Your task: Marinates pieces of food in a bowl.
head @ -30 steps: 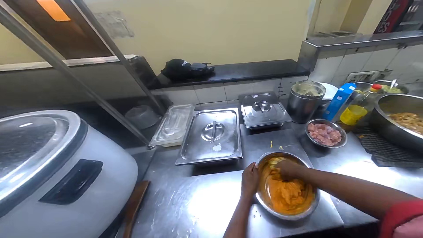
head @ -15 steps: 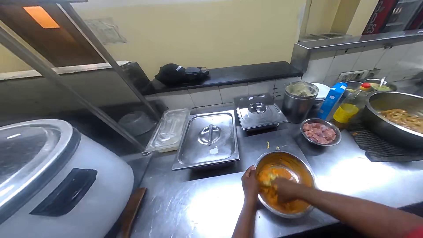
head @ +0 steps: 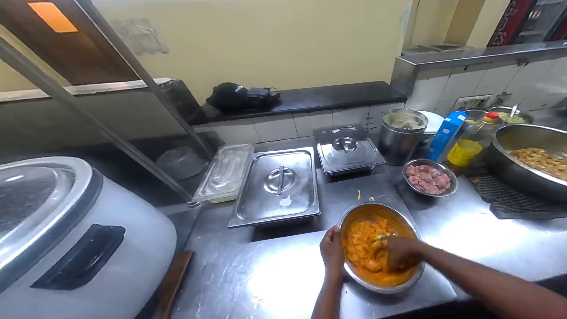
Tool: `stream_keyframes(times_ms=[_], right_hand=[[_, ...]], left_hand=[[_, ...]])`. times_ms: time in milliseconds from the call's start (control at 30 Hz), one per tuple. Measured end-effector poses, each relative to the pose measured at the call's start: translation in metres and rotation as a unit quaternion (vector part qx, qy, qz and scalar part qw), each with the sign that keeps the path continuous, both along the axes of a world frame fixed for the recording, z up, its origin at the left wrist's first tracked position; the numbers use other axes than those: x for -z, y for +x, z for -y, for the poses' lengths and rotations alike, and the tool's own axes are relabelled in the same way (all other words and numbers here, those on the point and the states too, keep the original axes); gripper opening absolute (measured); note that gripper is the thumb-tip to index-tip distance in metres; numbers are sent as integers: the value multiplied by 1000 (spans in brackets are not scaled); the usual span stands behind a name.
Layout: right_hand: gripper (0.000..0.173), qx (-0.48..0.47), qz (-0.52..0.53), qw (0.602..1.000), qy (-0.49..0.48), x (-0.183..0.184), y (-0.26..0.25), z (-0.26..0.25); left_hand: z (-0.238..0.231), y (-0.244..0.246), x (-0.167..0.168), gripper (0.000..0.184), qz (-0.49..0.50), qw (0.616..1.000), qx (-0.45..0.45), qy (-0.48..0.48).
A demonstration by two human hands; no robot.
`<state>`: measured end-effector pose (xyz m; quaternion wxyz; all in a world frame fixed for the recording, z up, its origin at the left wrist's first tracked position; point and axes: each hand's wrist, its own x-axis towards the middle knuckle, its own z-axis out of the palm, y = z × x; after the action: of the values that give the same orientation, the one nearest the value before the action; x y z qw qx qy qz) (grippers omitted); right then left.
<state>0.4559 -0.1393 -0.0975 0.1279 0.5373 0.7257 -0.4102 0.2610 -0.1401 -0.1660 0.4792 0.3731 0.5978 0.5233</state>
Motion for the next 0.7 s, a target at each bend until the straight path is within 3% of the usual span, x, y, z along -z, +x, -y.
stream_keyframes(times_ms=[100, 167, 200, 300, 400, 467, 567, 700], right_hand=[[28, 116, 17, 990, 80, -11, 15, -34], [34, 164, 39, 979, 113, 7, -9, -47], [38, 144, 33, 982, 114, 14, -32, -44], [40, -26, 16, 996, 83, 13, -81, -11], [30, -246, 27, 968, 49, 4, -60, 18], [30, -302, 43, 950, 66, 8, -48, -6], [32, -175, 82, 976, 99, 11, -27, -55], [59, -24, 140, 990, -17, 0, -1, 3]], left_hand=[[6, -2, -1, 31, 6, 1000, 10, -9], [6, -2, -4, 32, 9, 1000, 20, -13], [4, -2, -5, 33, 10, 999, 26, -17], [-6, -1, -5, 32, 5, 999, 32, -16], [-18, -6, -4, 27, -42, 998, 56, 1], [-25, -7, -7, 28, -80, 991, 105, -7], [-28, -13, -8, 33, -145, 980, 139, 8], [-18, -9, -8, 27, -162, 985, 61, 8]])
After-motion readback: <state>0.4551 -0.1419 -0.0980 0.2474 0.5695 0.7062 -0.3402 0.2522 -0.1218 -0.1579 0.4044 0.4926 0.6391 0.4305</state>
